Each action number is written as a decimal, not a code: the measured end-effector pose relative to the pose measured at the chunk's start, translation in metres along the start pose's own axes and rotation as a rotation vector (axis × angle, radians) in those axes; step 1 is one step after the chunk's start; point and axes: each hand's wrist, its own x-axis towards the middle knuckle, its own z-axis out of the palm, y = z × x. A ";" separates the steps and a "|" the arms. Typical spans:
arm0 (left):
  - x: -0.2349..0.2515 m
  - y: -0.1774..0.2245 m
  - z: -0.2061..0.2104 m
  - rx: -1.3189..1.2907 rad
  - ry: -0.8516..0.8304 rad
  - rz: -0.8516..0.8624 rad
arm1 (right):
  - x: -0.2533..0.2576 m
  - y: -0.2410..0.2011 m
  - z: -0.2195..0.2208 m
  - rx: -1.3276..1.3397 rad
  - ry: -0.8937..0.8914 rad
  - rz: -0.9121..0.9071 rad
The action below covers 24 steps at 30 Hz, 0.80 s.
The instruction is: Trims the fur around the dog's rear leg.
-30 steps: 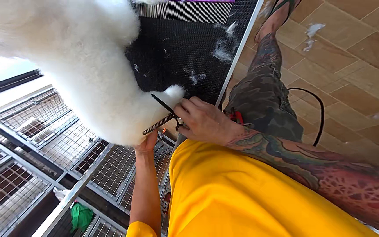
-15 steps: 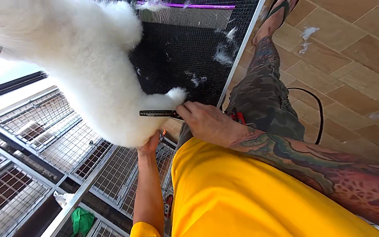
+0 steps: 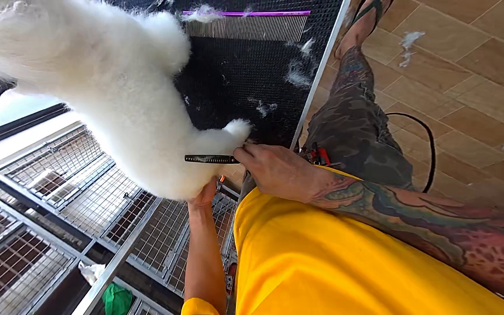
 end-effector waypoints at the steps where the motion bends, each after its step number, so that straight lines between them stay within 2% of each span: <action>1: 0.000 0.000 0.000 0.002 -0.006 -0.001 | 0.000 0.000 -0.001 0.000 -0.005 0.004; 5: 0.000 0.001 0.000 0.016 -0.024 -0.003 | 0.001 0.001 -0.009 0.034 -0.133 0.050; 9: -0.001 0.002 -0.001 0.012 -0.006 -0.004 | -0.001 0.005 -0.008 0.016 -0.096 0.034; 13: 0.001 0.002 0.000 0.030 -0.030 0.000 | -0.001 0.007 -0.015 0.038 -0.173 0.073; 17: -0.001 0.001 0.000 0.024 -0.002 0.003 | -0.003 0.012 -0.016 0.001 -0.155 0.063; 20: -0.002 0.000 0.000 0.015 -0.006 0.004 | 0.002 0.019 -0.020 0.075 -0.228 0.151; 22: -0.003 -0.001 0.003 0.021 0.015 0.007 | 0.003 0.030 -0.018 0.186 -0.167 0.262; 24: -0.004 -0.002 0.006 0.015 0.026 0.008 | -0.003 0.038 -0.007 0.223 -0.031 0.356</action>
